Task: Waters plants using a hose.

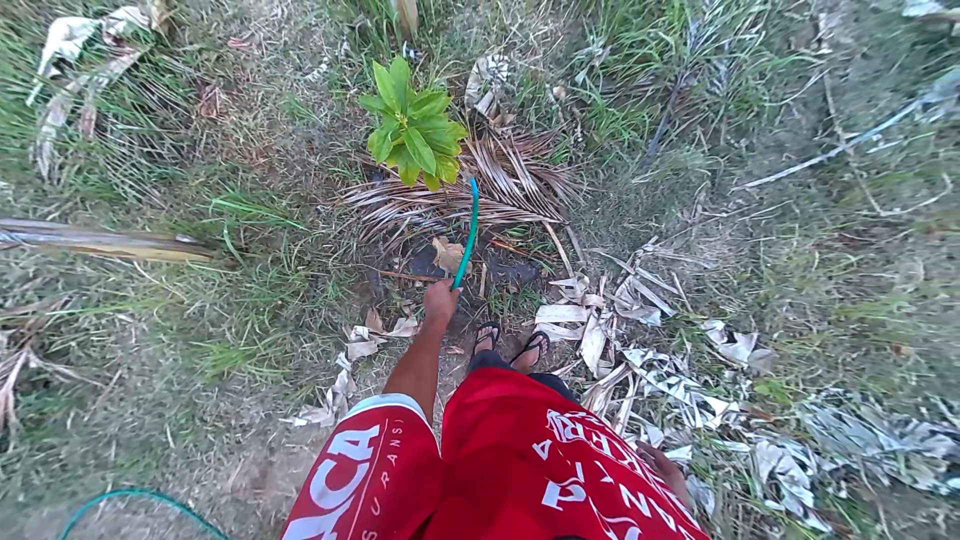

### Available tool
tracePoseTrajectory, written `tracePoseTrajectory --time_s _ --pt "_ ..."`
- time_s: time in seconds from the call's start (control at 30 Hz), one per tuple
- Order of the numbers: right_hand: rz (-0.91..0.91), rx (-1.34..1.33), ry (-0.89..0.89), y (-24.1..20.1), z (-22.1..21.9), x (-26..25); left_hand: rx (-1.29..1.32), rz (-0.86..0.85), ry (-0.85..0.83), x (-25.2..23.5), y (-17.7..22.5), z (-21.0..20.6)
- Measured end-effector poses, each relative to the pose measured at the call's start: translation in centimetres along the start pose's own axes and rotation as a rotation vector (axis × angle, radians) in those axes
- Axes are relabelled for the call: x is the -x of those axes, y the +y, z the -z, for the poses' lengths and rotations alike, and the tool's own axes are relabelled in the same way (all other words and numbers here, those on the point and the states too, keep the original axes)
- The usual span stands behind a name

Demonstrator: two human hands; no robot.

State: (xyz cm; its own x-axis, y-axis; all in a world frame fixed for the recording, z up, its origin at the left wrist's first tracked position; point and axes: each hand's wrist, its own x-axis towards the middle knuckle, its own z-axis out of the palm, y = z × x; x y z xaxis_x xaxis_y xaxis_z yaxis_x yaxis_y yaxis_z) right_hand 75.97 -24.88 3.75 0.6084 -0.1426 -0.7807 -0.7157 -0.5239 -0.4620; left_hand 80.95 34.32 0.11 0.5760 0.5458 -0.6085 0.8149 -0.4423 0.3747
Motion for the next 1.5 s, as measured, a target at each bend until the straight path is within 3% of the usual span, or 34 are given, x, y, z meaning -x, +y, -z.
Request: tracePoseTrajectory --time_s 0.2,0.67,1.5 --pt "0.025 0.037 -0.014 0.4 0.2 0.3 -0.011 -0.081 0.076 -2.0 1.6 0.3" --pt "-0.019 0.023 -0.001 0.3 0.1 1.1 -0.082 -0.134 0.009 -1.8 3.4 -0.9" --pt "-0.02 0.012 0.002 0.7 -0.4 1.7 -0.072 -0.094 -0.161 2.6 0.5 -3.0"
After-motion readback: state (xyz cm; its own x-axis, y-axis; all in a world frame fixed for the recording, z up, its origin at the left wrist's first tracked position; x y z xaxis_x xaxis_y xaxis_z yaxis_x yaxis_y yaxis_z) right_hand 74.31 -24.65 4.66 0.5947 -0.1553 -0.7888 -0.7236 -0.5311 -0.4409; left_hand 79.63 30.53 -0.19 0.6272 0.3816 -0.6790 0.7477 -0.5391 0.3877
